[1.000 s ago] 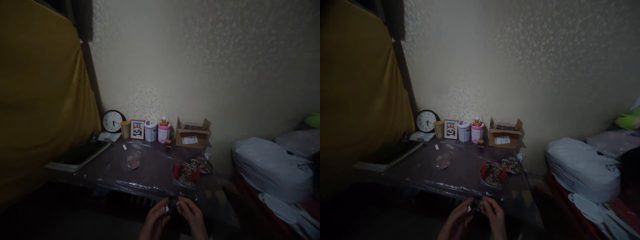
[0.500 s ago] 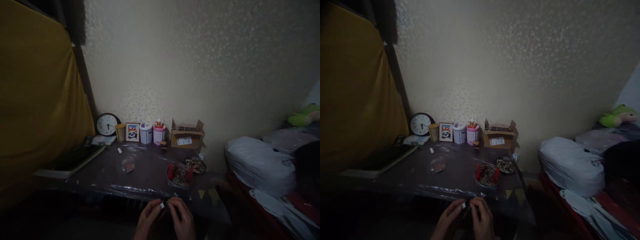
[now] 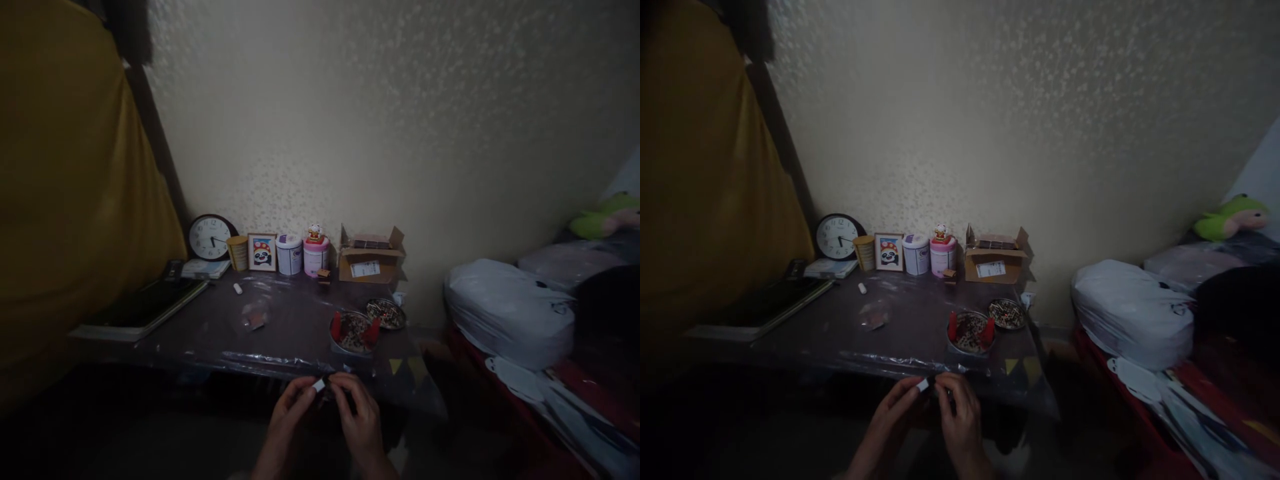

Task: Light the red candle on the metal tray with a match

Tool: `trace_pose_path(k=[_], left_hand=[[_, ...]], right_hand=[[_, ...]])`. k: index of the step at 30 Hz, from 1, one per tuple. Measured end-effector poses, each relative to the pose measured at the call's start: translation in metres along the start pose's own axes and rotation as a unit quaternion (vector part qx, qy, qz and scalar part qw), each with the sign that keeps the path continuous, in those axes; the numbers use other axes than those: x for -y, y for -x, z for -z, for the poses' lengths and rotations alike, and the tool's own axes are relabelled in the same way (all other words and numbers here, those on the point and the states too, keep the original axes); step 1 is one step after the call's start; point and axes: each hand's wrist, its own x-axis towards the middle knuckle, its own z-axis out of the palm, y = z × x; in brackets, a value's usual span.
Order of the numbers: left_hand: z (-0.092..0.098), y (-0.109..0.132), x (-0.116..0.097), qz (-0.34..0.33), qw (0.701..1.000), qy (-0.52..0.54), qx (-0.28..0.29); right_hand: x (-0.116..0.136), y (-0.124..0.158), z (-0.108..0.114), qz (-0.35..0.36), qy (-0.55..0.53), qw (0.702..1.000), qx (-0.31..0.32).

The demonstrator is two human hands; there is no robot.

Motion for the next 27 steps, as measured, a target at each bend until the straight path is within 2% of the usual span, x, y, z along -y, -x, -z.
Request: trace_pose_path(k=[10, 15, 19, 21, 24, 27], left_hand=[[-0.001, -0.003, 0.003, -0.022, 0.999, -0.026, -0.011], [-0.001, -0.001, 0.002, -0.018, 0.999, -0.031, -0.005], [-0.003, 0.0, 0.0, -0.019, 0.999, -0.029, -0.02], [-0.004, 0.0, 0.0, -0.015, 0.999, -0.022, -0.018], [-0.003, -0.001, 0.0, -0.024, 0.999, -0.028, -0.007], [0.002, -0.003, 0.001, -0.032, 0.999, -0.041, -0.005]], right_hand=[[-0.002, 0.0, 0.001, 0.019, 0.021, 0.999, -0.025], [0.0, -0.004, 0.004, 0.043, 0.041, 0.998, -0.016], [0.013, -0.009, 0.013, 0.052, 0.048, 0.994, -0.082], [0.013, -0.008, 0.013, 0.071, 0.043, 0.994, -0.072], [-0.001, -0.004, 0.007, 0.078, 0.066, 0.995, -0.011], [-0.022, -0.005, 0.003, 0.001, 0.081, 0.996, -0.041]])
